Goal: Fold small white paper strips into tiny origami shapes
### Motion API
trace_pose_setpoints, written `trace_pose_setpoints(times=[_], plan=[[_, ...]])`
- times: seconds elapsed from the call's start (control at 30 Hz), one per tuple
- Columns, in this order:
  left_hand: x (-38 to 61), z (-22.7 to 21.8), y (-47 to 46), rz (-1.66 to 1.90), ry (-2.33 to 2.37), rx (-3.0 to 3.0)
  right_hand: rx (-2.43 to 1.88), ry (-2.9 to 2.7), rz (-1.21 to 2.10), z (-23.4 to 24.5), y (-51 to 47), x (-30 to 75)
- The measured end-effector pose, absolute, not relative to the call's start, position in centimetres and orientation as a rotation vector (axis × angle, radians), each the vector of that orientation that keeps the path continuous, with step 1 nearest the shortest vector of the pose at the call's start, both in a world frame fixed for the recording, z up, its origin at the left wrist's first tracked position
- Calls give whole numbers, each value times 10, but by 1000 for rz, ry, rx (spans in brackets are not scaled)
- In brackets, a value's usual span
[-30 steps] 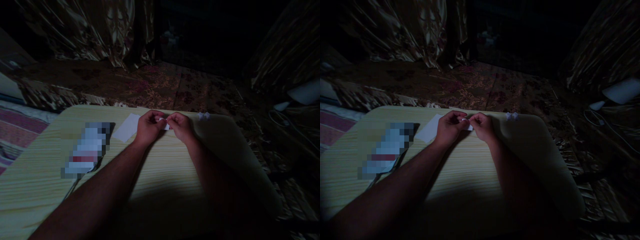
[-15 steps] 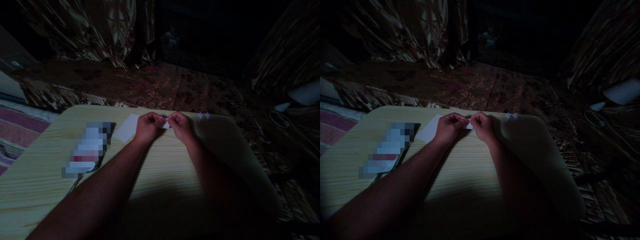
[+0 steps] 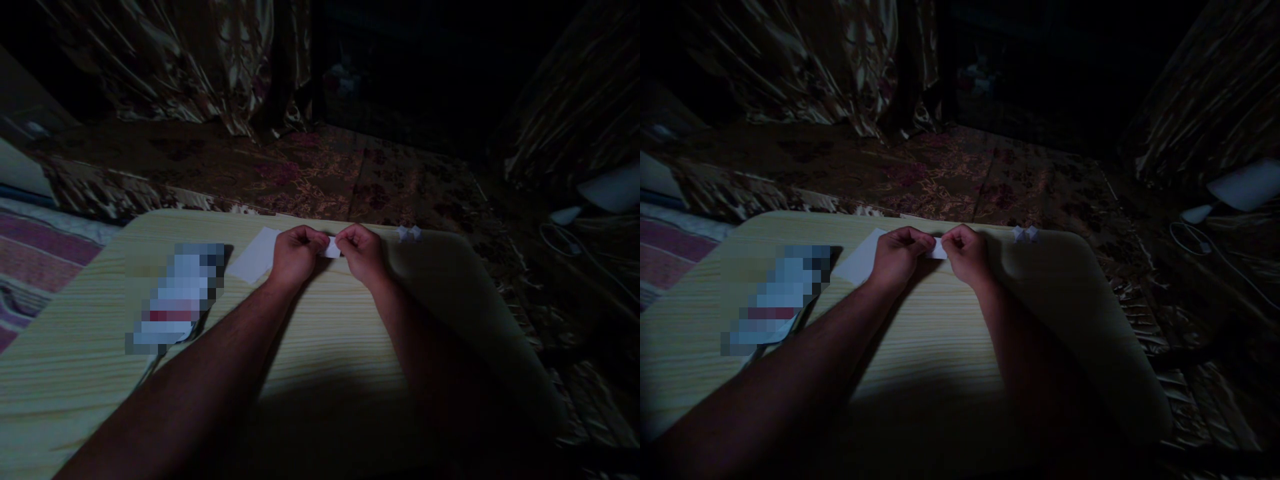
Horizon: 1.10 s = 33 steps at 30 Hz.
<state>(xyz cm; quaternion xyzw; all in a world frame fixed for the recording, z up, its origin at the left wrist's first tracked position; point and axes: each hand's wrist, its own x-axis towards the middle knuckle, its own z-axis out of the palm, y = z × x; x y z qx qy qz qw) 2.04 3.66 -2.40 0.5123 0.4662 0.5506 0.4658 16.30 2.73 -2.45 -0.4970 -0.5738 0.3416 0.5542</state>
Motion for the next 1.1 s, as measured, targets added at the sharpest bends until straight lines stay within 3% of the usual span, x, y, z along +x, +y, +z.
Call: trace_pose_setpoints(times=[1.1], plan=[[20, -19, 34, 1134, 1162, 1428, -1215, -1182, 945, -28, 35, 173]])
